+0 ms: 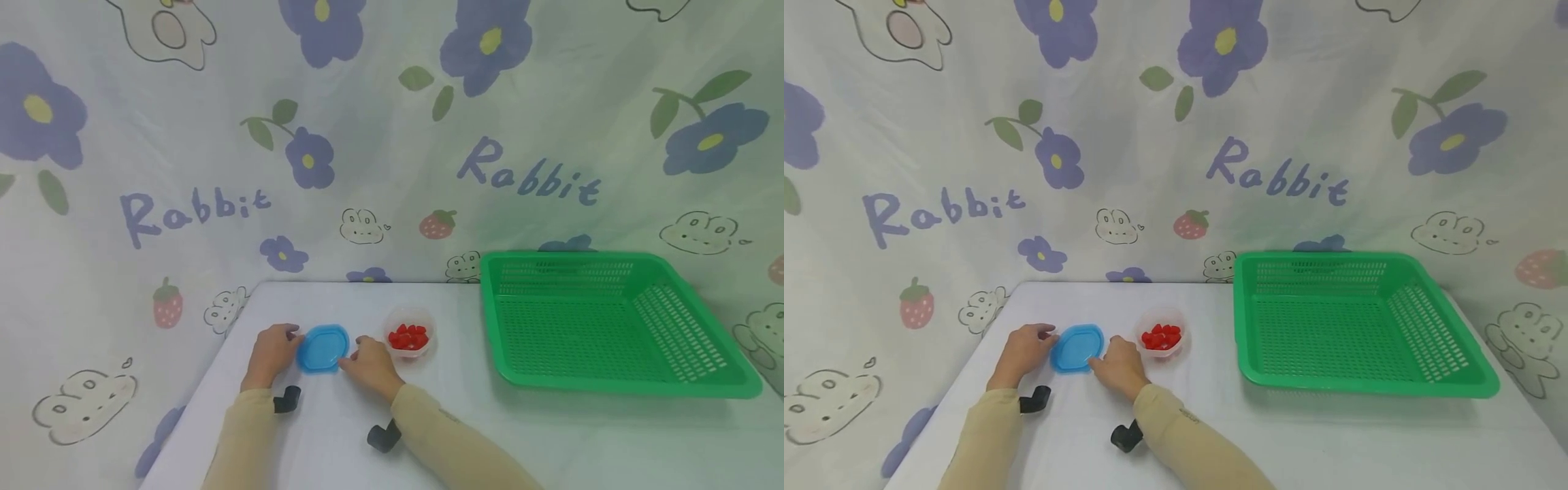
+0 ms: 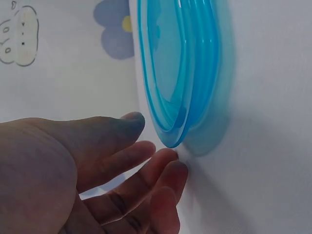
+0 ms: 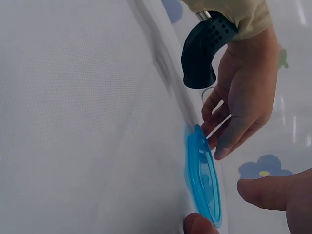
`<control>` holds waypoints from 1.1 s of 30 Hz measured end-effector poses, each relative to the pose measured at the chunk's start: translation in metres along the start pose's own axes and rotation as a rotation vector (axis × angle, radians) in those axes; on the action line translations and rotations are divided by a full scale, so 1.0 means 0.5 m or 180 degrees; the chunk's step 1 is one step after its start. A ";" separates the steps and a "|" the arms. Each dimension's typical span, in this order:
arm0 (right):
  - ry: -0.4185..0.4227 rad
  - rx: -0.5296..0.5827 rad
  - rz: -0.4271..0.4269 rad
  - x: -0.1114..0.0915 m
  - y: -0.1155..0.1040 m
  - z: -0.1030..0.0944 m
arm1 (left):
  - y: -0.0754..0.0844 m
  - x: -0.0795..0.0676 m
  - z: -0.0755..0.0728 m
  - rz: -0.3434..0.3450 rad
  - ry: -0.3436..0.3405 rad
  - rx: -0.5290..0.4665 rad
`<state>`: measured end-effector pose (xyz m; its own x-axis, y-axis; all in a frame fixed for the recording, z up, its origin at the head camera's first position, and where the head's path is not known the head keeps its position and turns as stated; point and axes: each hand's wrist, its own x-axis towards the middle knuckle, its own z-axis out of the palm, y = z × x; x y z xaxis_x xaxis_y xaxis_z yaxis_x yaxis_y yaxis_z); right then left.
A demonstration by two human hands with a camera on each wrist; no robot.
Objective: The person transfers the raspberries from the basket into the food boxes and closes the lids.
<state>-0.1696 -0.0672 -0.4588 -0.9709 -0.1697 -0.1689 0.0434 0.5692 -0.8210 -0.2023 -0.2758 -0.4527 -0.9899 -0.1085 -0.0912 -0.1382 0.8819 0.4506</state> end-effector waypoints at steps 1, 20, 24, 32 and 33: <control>-0.0007 0.0008 0.0012 0.000 0.001 0.002 | 0.000 0.000 0.001 -0.0003 0.0011 0.0011; 0.0025 -0.0025 0.0077 0.025 0.008 0.027 | 0.017 0.001 0.011 -0.0221 0.0076 -0.0083; 0.0027 0.0029 0.0086 0.027 0.005 0.029 | 0.014 0.004 0.014 -0.0169 0.0095 -0.0066; 0.0172 0.0114 0.0054 0.022 -0.009 0.029 | 0.023 -0.007 0.007 -0.0046 0.0251 -0.0079; 0.0199 0.0123 0.0062 0.019 -0.011 0.028 | 0.025 -0.009 0.006 -0.0035 0.0275 -0.0075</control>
<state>-0.1760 -0.0831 -0.4635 -0.9826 -0.1075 -0.1517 0.0704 0.5403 -0.8385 -0.1996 -0.2631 -0.4491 -0.9872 -0.1582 -0.0197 -0.1487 0.8695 0.4710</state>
